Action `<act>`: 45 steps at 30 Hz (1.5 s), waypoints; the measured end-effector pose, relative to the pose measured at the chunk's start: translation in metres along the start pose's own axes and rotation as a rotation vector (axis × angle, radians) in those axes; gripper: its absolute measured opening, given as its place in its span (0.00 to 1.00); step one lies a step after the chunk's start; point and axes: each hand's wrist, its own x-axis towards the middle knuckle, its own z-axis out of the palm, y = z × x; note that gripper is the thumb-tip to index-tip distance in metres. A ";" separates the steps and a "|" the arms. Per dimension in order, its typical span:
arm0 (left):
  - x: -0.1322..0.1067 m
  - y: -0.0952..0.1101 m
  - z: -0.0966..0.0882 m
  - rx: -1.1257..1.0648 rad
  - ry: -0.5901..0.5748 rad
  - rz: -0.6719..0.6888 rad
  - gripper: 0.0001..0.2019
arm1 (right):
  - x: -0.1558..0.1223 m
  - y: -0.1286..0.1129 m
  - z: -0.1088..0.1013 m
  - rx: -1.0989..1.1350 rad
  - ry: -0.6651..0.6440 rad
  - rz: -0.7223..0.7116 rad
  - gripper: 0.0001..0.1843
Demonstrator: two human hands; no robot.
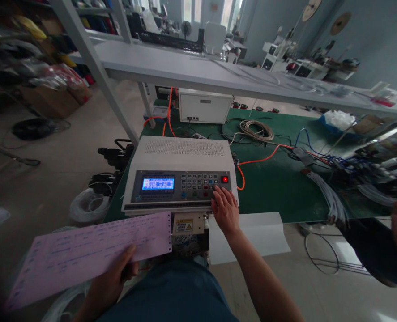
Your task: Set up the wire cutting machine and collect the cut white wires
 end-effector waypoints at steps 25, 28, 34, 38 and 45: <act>0.001 -0.028 -0.004 -0.038 -0.067 -0.161 0.27 | 0.068 -0.067 0.025 0.127 -0.068 -0.194 0.12; 0.001 -0.022 -0.006 -0.015 -0.087 -0.152 0.28 | 0.064 -0.063 0.021 0.168 -0.081 -0.163 0.11; 0.000 -0.011 -0.007 0.088 -0.063 -0.042 0.27 | 0.011 -0.021 0.003 0.208 0.020 0.036 0.14; 0.000 -0.010 -0.004 0.070 -0.069 -0.053 0.27 | -0.008 -0.001 -0.004 0.142 0.017 0.049 0.15; 0.005 -0.015 0.003 0.005 -0.127 -0.123 0.28 | 0.001 0.002 -0.011 0.126 -0.035 0.017 0.13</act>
